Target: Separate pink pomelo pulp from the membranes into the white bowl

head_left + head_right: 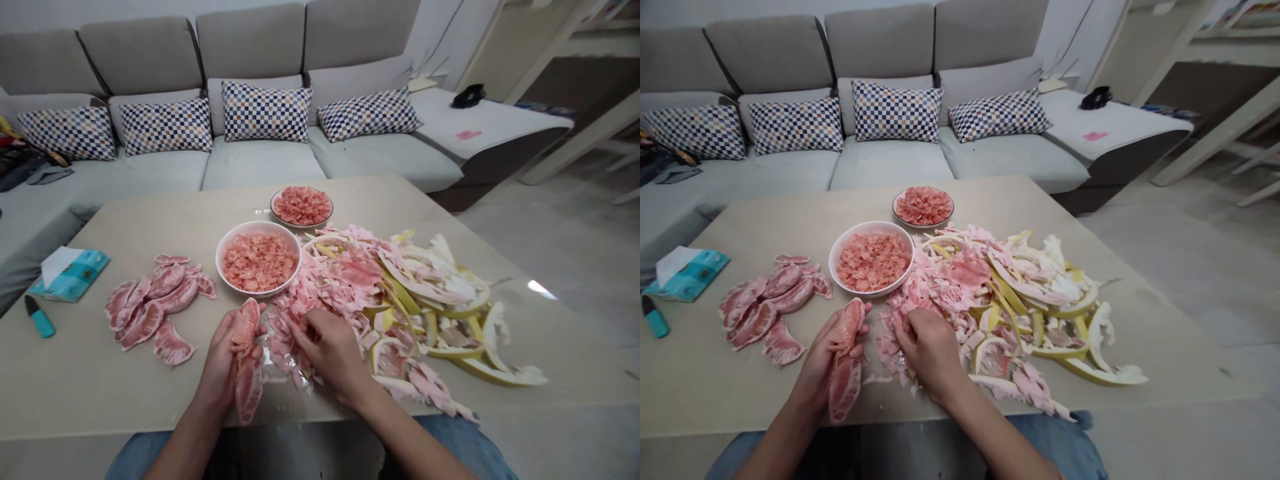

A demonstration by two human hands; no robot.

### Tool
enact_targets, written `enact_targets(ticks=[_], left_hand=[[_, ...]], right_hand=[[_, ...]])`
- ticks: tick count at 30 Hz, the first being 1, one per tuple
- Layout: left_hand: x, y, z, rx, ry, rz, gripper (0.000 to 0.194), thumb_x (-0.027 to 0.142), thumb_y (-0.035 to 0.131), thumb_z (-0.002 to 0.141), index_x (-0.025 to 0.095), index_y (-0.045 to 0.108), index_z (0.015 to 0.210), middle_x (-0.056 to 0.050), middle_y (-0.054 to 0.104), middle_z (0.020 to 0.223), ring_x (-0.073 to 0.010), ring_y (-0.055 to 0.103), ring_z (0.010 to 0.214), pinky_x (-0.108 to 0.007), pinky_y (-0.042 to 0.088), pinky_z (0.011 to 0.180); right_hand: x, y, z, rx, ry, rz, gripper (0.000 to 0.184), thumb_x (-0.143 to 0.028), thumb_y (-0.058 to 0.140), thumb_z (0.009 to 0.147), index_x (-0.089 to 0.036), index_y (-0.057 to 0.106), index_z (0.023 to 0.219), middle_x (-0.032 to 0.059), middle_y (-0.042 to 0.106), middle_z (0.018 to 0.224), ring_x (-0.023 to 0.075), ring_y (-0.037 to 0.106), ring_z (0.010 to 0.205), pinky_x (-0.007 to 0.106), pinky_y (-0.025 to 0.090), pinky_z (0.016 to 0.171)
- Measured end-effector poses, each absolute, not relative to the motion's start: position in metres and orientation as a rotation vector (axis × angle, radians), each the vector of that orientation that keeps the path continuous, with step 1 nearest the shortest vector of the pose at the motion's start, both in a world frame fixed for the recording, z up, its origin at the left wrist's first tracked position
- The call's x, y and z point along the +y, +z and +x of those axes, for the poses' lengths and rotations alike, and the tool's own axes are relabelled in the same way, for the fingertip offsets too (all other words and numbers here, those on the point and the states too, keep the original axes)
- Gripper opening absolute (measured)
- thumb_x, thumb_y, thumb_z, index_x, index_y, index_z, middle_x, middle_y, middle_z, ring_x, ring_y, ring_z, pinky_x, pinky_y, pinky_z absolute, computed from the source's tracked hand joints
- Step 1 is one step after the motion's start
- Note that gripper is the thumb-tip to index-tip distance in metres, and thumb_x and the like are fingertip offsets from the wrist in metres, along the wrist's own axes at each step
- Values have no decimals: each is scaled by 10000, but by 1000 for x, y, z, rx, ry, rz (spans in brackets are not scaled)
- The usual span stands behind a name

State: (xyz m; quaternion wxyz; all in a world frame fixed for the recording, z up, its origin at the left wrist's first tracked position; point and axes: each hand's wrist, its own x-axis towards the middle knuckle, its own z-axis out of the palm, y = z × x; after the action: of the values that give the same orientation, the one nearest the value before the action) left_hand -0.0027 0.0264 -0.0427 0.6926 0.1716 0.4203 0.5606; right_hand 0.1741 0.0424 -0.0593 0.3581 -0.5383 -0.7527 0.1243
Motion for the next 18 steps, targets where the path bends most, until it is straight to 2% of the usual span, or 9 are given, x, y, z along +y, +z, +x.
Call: enact_targets(ticks=[3, 6, 8, 10, 12, 14, 16, 18], left_hand=[[27, -44, -2, 888, 1277, 356, 185, 257, 660, 804, 162, 600, 950, -99, 622, 1188, -89, 598, 714, -150, 461, 475], [25, -45, -1, 887, 1294, 360, 164, 276, 647, 817, 165, 586, 923, -88, 611, 1207, -100, 602, 745, -166, 471, 502], [24, -45, 1, 929, 1314, 395, 156, 284, 646, 819, 173, 569, 897, -64, 626, 1157, -109, 606, 766, -179, 479, 531], [22, -46, 3, 999, 1341, 458, 166, 305, 651, 816, 186, 548, 868, -29, 652, 1009, -111, 602, 748, -194, 485, 570], [20, -47, 5, 1088, 1365, 554, 201, 358, 647, 816, 198, 529, 848, 6, 640, 834, -105, 588, 682, -199, 474, 581], [19, -49, 6, 1186, 1380, 665, 237, 411, 633, 817, 207, 517, 847, 20, 620, 756, -110, 583, 657, -207, 469, 597], [19, -51, 7, 1263, 1390, 754, 251, 434, 619, 821, 212, 505, 851, 7, 634, 808, -119, 593, 685, -220, 474, 627], [18, -54, 8, 1295, 1402, 802, 247, 428, 614, 825, 212, 494, 840, -19, 643, 950, -115, 592, 703, -228, 477, 644]], right_hand=[[43, -60, 174, -1964, 303, -1342, 170, -160, 490, 870, -188, 538, 709, 46, 582, 705, 183, 552, 683, 281, 424, 627], [43, -59, 173, -1982, 406, -1303, 134, -176, 490, 891, -185, 585, 797, 61, 606, 789, 191, 564, 750, 294, 445, 676], [41, -57, 172, -1952, 514, -1248, 117, -194, 507, 903, -193, 623, 905, 75, 635, 890, 198, 582, 836, 309, 459, 742], [37, -52, 168, -1892, 647, -1159, 144, -189, 528, 900, -211, 640, 989, 75, 651, 969, 196, 592, 897, 312, 463, 794], [32, -46, 163, -1826, 814, -1108, 135, -188, 560, 884, -215, 660, 970, 59, 665, 928, 178, 606, 843, 289, 472, 758], [25, -41, 157, -1769, 985, -1113, 100, -210, 598, 862, -208, 680, 920, 42, 666, 859, 156, 599, 741, 260, 468, 670], [19, -37, 152, -1722, 1112, -1136, 99, -228, 614, 850, -204, 693, 906, 33, 661, 829, 140, 574, 676, 239, 442, 598], [15, -36, 148, -1689, 1173, -1166, 102, -228, 618, 841, -201, 700, 897, 26, 652, 799, 129, 547, 638, 228, 417, 564]])
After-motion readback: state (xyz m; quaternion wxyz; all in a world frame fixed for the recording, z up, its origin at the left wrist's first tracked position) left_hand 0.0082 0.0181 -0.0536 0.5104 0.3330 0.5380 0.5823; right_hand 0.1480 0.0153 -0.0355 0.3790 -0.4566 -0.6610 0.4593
